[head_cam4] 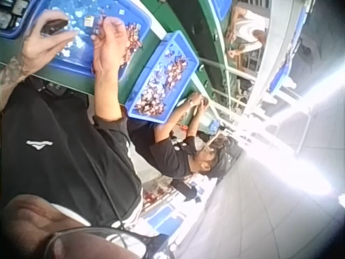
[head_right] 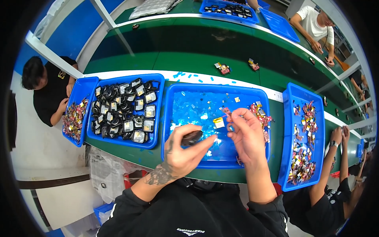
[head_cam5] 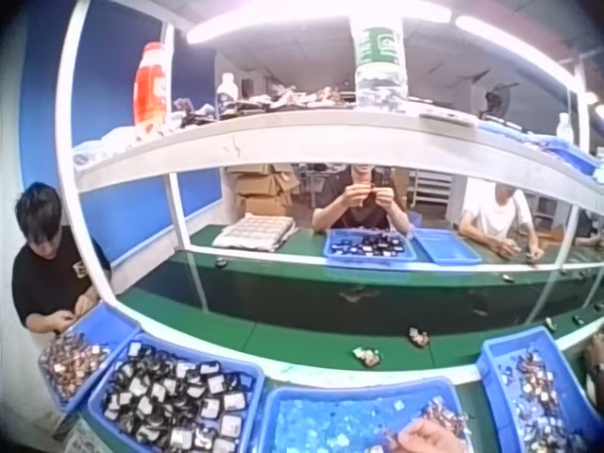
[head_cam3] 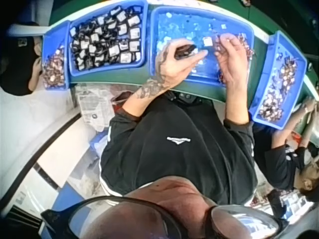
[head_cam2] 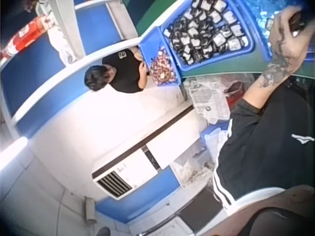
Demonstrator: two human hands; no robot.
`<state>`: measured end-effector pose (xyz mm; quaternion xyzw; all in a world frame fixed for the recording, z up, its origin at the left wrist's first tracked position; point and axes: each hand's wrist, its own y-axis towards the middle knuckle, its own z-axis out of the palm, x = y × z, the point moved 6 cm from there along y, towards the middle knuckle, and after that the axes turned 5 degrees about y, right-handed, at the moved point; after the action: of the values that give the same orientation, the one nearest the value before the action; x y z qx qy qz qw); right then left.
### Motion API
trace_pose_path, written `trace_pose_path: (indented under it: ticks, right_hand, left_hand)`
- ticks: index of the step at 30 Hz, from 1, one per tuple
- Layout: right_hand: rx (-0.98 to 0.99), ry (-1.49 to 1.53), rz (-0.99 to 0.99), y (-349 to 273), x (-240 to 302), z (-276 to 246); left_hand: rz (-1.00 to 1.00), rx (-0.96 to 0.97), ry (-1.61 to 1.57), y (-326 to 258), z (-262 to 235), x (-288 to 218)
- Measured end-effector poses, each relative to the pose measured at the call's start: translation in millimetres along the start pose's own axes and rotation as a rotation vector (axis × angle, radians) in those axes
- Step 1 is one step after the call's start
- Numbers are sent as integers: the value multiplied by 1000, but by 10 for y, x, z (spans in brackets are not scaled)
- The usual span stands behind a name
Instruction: The recorder is assembling small electronic components, specifically attaching a small adhesive or circuit part to a black rectangular housing.
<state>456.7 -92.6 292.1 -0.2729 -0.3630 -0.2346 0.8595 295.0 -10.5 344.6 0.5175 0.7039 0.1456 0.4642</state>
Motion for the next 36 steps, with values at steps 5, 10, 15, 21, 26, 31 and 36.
trace_pose_path:
  ticks: [5,10,15,21,26,31,36]
  right_hand:
    - [46,19,-16,-91,-143,100]
    - [91,-58,46,-151,-213,114]
    - [54,-929,-621,-373,184,417]
    - [236,-945,-425,-399,167,510]
    - [241,-833,-222,-345,36,435]
    - [387,-605,95,-94,-163,262]
    - [480,-356,334,-60,-400,273]
  left_hand:
    - [177,63,133,143,198,-50]
    - [27,108,-67,91,210,119]
    - [-321,295,-383,75,238,261]
    - [-472,412,-548,-15,256,403]
    - [-501,343,-514,-95,208,414]
    - [-283,267,-334,-77,123,316]
    - [5,242,-81,-52,33,258]
